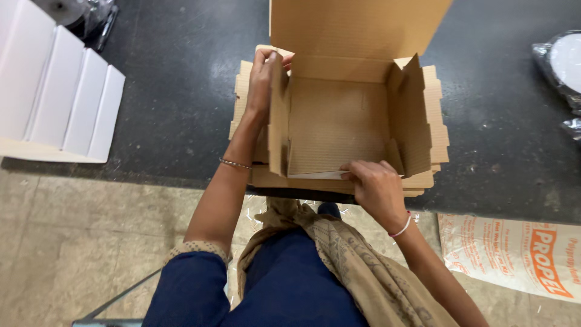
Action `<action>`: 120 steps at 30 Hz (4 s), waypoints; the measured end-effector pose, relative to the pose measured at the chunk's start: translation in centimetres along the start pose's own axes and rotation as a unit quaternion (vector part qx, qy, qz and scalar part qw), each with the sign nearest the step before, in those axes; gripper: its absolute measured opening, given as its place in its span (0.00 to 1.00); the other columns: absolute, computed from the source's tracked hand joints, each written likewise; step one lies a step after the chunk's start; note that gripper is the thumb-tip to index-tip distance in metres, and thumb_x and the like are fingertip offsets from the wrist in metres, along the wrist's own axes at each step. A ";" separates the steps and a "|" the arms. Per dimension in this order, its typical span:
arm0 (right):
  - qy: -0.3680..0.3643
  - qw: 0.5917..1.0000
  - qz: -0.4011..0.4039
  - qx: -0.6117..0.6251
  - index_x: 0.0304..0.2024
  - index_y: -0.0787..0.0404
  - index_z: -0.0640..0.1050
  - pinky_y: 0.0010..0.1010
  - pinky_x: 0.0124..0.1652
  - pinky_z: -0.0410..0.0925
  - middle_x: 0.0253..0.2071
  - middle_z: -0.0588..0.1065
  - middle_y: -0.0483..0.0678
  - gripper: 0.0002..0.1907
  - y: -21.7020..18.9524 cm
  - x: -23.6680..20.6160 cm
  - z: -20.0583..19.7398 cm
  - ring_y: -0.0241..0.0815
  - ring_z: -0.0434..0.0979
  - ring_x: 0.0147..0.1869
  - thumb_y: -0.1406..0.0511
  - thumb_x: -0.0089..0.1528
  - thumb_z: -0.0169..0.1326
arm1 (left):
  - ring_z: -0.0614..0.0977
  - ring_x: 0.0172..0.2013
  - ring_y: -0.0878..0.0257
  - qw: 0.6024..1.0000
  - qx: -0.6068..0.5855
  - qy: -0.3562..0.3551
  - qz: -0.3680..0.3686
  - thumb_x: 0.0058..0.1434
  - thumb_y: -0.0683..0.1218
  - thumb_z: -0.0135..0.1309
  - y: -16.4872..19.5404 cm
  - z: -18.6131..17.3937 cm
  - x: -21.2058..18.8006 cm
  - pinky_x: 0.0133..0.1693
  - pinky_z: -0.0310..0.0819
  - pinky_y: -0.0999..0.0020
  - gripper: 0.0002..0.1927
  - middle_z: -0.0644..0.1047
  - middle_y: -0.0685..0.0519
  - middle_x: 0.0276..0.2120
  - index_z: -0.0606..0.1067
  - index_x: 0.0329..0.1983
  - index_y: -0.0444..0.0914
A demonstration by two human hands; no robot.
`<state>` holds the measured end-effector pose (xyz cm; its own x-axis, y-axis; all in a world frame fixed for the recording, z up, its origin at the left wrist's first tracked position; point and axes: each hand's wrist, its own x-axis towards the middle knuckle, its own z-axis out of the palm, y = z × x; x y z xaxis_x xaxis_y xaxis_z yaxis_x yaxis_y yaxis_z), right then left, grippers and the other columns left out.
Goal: The person folds flat white cardboard box blanks into open boxes, pressing the side panels and tabs into shape, and stacks the finished boxes on the workbench. At the start they unwrap a round light fixture from plastic film before beginning box folding.
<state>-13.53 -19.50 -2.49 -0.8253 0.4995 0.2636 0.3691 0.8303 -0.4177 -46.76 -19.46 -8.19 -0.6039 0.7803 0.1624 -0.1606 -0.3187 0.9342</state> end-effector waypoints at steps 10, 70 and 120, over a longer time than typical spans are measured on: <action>-0.065 0.997 -0.047 0.001 0.57 0.53 0.77 0.39 0.43 0.67 0.42 0.81 0.46 0.30 -1.9 0.7 -1.9 0.46 0.80 0.46 0.77 0.52 0.51 | 0.70 0.66 0.57 0.960 0.240 -0.125 -0.068 0.65 0.66 0.54 4.2 -2.4 -2.6 0.66 0.60 0.58 0.39 0.73 0.48 0.62 0.61 0.69 0.39; 0.060 0.970 0.176 -0.156 0.34 0.59 0.76 0.43 0.35 0.71 0.36 0.76 0.50 0.13 0.6 3.4 3.3 0.52 0.79 0.40 0.58 0.61 0.62 | 0.81 0.39 0.56 0.703 0.566 -0.322 0.287 0.55 0.65 0.63 1.1 6.9 -5.2 0.44 0.67 0.51 0.19 0.77 0.57 0.30 0.77 0.29 0.46; -0.109 0.971 -0.045 -0.207 0.43 0.55 0.82 0.39 0.41 0.73 0.44 0.80 0.43 0.11 4.1 4.2 -7.8 0.47 0.80 0.47 0.70 0.63 0.51 | 0.80 0.42 0.52 0.814 0.550 -0.140 0.123 0.64 0.54 0.58 7.7 10.0 -18.5 0.41 0.76 0.58 0.17 0.78 0.48 0.39 0.79 0.39 0.34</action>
<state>-12.14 -12.02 3.69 -0.9164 0.3935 0.0736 0.3942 0.9190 -0.0049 -29.04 -31.00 -0.86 -0.2853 0.9068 0.3105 0.8283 0.0703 0.5558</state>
